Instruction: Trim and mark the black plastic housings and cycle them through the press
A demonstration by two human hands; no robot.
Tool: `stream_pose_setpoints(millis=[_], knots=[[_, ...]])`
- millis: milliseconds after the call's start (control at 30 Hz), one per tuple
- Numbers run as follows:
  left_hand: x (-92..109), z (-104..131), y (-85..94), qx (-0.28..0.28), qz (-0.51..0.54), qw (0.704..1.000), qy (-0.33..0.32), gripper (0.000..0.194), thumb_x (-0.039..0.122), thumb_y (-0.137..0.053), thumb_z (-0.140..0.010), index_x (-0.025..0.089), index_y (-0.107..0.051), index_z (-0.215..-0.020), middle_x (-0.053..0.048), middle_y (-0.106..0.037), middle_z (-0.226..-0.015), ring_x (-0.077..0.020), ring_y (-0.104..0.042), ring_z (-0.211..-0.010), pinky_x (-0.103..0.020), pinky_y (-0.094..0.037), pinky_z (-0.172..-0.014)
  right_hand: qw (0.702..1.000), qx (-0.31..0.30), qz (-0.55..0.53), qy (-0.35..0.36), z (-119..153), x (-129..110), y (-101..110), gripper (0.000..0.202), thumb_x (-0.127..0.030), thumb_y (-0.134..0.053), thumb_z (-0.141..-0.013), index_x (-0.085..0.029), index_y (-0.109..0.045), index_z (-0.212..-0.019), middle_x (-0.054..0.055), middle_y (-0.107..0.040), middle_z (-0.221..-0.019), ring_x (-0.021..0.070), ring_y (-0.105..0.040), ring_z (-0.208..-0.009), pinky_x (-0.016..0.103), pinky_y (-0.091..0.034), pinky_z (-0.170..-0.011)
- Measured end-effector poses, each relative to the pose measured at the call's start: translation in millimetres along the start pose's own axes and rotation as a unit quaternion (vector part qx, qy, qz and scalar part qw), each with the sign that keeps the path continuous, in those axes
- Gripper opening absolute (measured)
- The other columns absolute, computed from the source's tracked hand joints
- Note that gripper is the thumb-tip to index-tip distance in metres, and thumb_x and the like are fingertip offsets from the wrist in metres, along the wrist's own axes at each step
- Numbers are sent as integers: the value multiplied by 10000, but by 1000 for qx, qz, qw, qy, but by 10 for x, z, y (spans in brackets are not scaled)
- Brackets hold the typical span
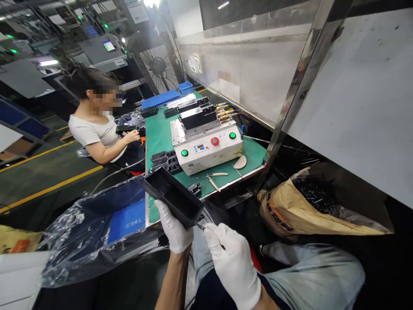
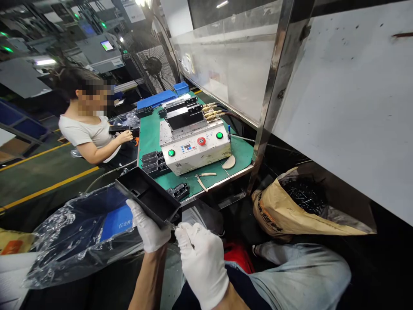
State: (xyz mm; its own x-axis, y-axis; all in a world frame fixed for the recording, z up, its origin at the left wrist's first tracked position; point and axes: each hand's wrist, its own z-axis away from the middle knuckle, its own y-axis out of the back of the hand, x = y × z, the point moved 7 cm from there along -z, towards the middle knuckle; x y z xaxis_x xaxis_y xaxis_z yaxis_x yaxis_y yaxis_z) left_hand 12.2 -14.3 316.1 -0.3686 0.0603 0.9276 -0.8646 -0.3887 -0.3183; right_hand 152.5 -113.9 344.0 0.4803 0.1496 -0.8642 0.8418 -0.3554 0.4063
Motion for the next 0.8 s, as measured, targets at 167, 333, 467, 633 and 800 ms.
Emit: stream_pose_setpoints(millis=[167, 333, 467, 633, 800], knots=[[-57, -19, 68, 5, -27, 999, -29, 693, 738, -368, -963, 359, -494, -1531, 23, -653, -1420, -284, -569, -1368, -413, -558, -1072, 999, 7, 36, -23, -62, 277, 7, 370, -341, -472, -1079, -191, -756, -896, 64, -727, -793, 164, -689, -716, 253, -450, -678], [-54, -51, 372, 10, -170, 976, -139, 1021, 116, -822, -685, 369, -399, -1579, 75, -392, -1643, -222, -263, -1561, -336, -170, -1296, 997, 8, 67, -35, -192, 563, 51, 353, -330, -481, -1076, -193, -779, -946, 73, -760, -847, 178, -721, -795, 253, -495, -752], [-192, -37, 346, -50, -125, 987, -83, 1083, 133, -805, -754, 453, -241, -1621, 70, -510, -1567, -217, -488, -1438, -361, -298, -1262, 998, -38, 39, 44, -248, 437, 158, 332, -363, -494, -1077, -206, -786, -1063, 75, -780, -930, 165, -734, -861, 239, -510, -793], [-309, 61, 43, -67, 48, 989, 124, 557, 661, -496, -973, 351, -618, -1420, 3, -705, -1348, -230, -659, -1257, -338, -566, -1051, 983, -111, 92, 116, -292, 246, 330, 351, -408, -489, -1077, -229, -790, -1056, 46, -761, -851, 148, -706, -799, 234, -485, -744], [-354, 180, -58, -75, 78, 962, 251, 527, 642, -603, -929, 212, -748, -1197, -64, -790, -1092, -230, -772, -931, -362, -645, -904, 961, -148, 157, 173, -290, 206, 446, 368, -419, -495, -1075, -223, -787, -969, 18, -714, -774, 132, -654, -724, 256, -399, -672]])
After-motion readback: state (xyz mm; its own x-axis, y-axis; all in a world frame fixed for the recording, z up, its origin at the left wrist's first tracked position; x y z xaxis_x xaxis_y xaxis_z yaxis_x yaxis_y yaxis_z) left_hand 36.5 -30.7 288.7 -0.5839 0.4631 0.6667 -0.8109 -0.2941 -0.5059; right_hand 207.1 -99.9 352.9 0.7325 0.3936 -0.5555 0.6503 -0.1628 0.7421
